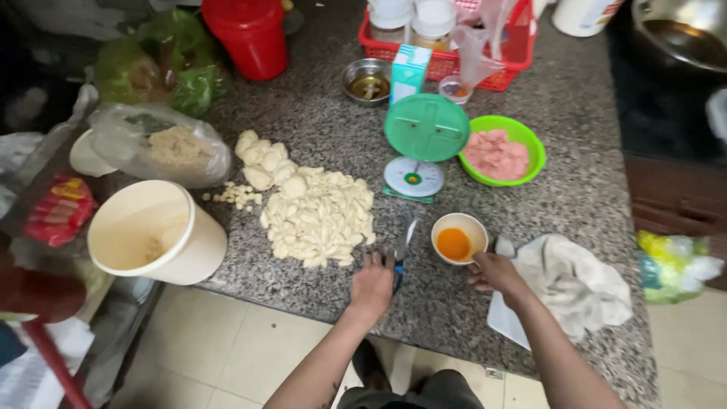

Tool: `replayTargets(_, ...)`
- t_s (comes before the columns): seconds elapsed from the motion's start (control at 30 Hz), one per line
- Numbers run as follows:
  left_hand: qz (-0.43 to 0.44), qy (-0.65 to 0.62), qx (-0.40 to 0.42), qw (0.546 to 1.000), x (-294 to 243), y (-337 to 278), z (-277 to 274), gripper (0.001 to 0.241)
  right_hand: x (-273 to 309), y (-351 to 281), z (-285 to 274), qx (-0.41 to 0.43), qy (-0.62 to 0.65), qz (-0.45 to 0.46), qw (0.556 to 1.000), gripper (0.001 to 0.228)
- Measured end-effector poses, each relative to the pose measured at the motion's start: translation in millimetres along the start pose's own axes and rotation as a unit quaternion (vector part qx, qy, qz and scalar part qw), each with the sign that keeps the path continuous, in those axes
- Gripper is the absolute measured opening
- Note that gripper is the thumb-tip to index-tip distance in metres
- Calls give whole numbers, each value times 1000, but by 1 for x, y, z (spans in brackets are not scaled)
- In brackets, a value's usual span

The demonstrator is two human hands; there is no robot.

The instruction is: Measuring and mixing various ingredients like flour, sugar, and liquids into an industrial dough mixer in a bakery.

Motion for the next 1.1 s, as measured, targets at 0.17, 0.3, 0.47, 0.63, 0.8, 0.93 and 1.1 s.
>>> replayTargets(0.17, 45, 55, -51, 996, 30, -7, -9, 33, 50, 22, -12, 40, -186, -42, 981, 63)
replayTargets(0.3, 23, -45, -53, 997, 49, -25, -28, 47, 122, 2, -17, -66, -393, -222, 890, 43)
replayTargets(0.47, -5, -103, -74, 992, 58, -46, -46, 55, 199, -2, 44, -44, -322, -399, 857, 11)
replayTargets(0.63, -111, -99, -75, 986, 78, -59, -37, 48, 180, 45, 168, 129, -253, -431, 856, 21)
replayTargets(0.8, -122, -16, -64, 990, 103, -80, -26, 32, 140, 78, 234, 180, -343, -354, 851, 44)
replayTargets(0.93, -160, -123, -32, 979, 115, -116, -58, 32, 130, 93, 237, 156, -397, -377, 822, 15)
replayTargets(1.1, -139, -119, -39, 982, 102, -113, -68, 32, 188, 51, 196, 187, -245, -217, 926, 30)
Point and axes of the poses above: each hand's wrist, its own y-axis towards the middle knuckle, its own z-axis out of the palm, x = y × z, the point moved 6 cm from there along y, towards the middle knuckle, and after that the axes turned 12 degrees about -z, right-handed, at the moved point
